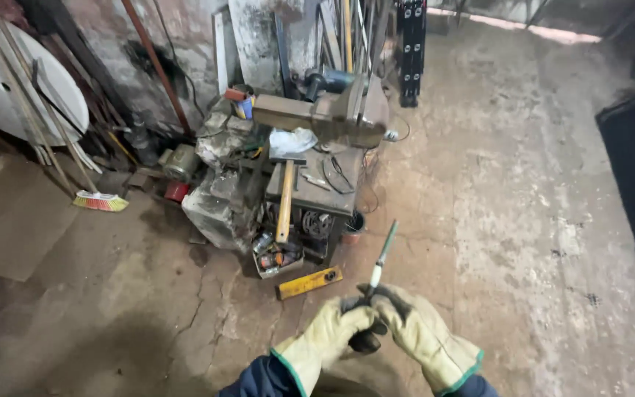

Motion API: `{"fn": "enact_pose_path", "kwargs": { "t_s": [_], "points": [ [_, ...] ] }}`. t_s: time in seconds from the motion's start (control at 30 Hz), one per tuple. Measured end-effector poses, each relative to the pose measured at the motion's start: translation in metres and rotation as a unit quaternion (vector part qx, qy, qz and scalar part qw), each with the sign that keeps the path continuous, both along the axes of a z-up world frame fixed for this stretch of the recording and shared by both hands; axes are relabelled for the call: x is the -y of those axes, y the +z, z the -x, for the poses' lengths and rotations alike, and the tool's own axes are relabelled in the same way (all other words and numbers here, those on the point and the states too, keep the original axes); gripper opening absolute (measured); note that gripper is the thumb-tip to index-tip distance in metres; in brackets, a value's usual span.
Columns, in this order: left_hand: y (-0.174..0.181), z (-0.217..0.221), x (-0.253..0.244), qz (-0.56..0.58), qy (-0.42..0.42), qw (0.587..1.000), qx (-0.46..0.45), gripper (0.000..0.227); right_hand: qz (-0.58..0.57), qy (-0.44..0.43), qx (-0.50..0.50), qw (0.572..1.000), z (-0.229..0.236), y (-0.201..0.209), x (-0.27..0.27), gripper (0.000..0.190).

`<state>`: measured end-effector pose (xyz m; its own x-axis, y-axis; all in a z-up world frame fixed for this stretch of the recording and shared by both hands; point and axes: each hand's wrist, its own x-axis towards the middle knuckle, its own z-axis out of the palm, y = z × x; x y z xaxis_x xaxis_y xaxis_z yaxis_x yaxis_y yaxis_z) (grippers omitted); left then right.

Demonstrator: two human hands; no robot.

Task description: The person welds a steel beam resting on sawhorses using an electrode holder, lowering a welding helmet to strike an arc and weld, then chips and brushes the weld with a chipping hammer and wire brush. They then carry the electrode to a bench vise and handle the rod while working at the vise.

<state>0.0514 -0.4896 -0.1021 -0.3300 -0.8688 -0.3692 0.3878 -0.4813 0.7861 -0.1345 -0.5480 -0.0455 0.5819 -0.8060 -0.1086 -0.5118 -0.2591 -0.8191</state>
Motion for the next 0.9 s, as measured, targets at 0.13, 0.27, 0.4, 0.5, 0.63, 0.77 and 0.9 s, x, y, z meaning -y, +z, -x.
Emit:
{"fn": "enact_pose_path", "kwargs": {
  "t_s": [0.13, 0.27, 0.4, 0.5, 0.63, 0.77, 0.9],
  "points": [
    [-0.008, -0.011, 0.088, -0.02, 0.087, 0.996, 0.001, 0.022, 0.114, -0.032, -0.062, 0.991, 0.003, -0.031, 0.088, 0.035],
    [-0.015, -0.023, 0.154, -0.006, 0.167, 0.986, 0.0, 0.022, 0.063, -0.003, -0.178, 0.982, 0.012, -0.069, 0.159, 0.036],
    [-0.013, -0.032, 0.218, -0.027, 0.211, 0.977, 0.004, 0.018, -0.036, -0.007, -0.201, 0.979, 0.031, -0.143, 0.26, 0.042],
    [-0.004, -0.035, 0.259, -0.018, 0.212, 0.976, 0.052, 0.019, -0.242, -0.145, -0.126, 0.951, 0.039, -0.198, 0.344, 0.047],
    [0.012, -0.037, 0.301, -0.05, 0.21, 0.969, 0.118, 0.025, -0.425, -0.295, 0.11, 0.848, 0.023, -0.225, 0.438, 0.061],
    [0.015, -0.037, 0.33, -0.075, 0.228, 0.959, 0.153, 0.026, -0.507, -0.356, 0.194, 0.76, -0.015, -0.23, 0.51, 0.061],
    [0.011, -0.04, 0.347, -0.13, 0.234, 0.951, 0.154, 0.026, -0.514, -0.343, 0.206, 0.759, -0.041, -0.253, 0.557, 0.058]
  ]
}}
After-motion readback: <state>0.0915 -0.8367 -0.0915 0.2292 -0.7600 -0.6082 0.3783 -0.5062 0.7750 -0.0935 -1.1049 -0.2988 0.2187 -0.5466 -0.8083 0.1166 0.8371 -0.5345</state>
